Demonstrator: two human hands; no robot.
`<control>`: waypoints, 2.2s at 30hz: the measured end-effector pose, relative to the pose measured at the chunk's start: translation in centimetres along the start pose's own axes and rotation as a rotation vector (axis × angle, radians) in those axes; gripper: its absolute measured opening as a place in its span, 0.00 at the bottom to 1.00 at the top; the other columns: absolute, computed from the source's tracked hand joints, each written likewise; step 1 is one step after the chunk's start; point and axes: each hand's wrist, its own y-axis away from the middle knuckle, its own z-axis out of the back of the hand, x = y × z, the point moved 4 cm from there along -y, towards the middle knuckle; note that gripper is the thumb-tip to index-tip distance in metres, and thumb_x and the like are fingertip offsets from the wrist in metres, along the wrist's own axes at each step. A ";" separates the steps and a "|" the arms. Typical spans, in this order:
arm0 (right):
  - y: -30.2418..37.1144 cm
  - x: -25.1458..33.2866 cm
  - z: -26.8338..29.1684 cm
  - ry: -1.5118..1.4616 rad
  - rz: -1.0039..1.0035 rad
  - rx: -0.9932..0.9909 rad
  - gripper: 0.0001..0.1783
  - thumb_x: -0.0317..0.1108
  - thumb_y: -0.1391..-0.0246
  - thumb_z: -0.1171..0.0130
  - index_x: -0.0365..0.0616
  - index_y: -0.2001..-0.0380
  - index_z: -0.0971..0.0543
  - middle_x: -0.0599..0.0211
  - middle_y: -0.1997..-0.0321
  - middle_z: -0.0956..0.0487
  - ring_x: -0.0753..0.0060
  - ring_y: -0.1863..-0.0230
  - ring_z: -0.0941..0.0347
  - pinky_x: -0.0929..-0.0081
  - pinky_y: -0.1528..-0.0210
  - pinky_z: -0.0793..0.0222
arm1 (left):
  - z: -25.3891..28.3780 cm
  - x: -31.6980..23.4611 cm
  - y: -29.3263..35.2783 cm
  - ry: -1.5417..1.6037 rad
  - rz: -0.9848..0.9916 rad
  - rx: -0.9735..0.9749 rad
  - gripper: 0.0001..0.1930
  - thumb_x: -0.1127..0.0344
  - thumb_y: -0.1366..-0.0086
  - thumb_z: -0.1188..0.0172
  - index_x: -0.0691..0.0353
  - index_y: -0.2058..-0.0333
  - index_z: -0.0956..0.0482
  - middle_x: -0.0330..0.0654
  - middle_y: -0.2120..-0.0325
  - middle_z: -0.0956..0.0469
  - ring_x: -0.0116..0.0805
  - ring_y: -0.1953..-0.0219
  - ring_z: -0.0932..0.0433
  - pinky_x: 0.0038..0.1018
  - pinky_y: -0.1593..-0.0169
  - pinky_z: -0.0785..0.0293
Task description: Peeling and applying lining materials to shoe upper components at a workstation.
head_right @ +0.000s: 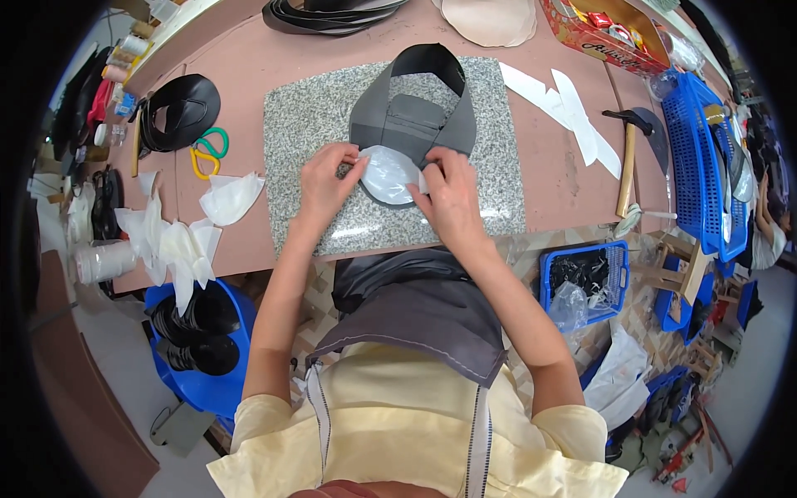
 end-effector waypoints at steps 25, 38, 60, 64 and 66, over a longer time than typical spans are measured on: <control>2.9 0.1 0.9 0.272 0.210 0.431 0.48 0.61 0.46 0.46 0.38 0.32 0.44 0.52 0.27 0.44 0.56 0.26 0.50 0.59 0.26 0.58 | -0.7 -1.2 0.3 -0.313 -0.300 0.099 0.15 0.63 0.46 0.31 0.59 0.61 0.22 0.43 0.54 0.27 0.47 0.46 0.32 0.41 0.44 0.35; 2.0 -5.0 4.4 0.054 0.166 0.316 0.43 0.53 0.47 0.39 0.37 0.36 0.38 0.50 0.30 0.40 0.49 0.30 0.43 0.54 0.31 0.47 | -2.4 -5.2 -3.6 -0.356 -0.361 0.623 0.34 0.51 0.41 0.36 0.42 0.36 0.33 0.57 0.33 0.46 0.54 0.33 0.42 0.46 0.33 0.46; -6.5 -34.4 17.4 0.097 -0.529 -0.125 0.21 0.32 0.58 0.30 0.41 0.58 0.23 0.56 0.61 0.21 0.56 0.59 0.24 0.64 0.54 0.28 | 5.6 -14.0 -22.0 0.259 -0.216 -0.151 0.23 0.62 0.32 0.43 0.58 0.40 0.30 0.45 0.52 0.25 0.31 0.48 0.27 0.28 0.44 0.31; -6.7 -33.7 18.2 0.038 -0.571 -0.112 0.18 0.33 0.58 0.30 0.42 0.63 0.24 0.58 0.63 0.22 0.54 0.58 0.26 0.64 0.55 0.29 | 3.7 -18.5 -13.3 -0.296 -0.515 0.175 0.31 0.66 0.49 0.31 0.55 0.44 0.26 0.53 0.46 0.31 0.51 0.45 0.29 0.37 0.42 0.33; -6.0 -32.6 18.4 0.128 -0.511 -0.099 0.18 0.33 0.59 0.28 0.40 0.69 0.26 0.61 0.68 0.24 0.61 0.65 0.26 0.67 0.59 0.29 | 1.4 -19.3 -9.7 -0.545 -0.701 0.469 0.33 0.63 0.48 0.30 0.58 0.42 0.30 0.55 0.46 0.33 0.56 0.44 0.33 0.41 0.43 0.34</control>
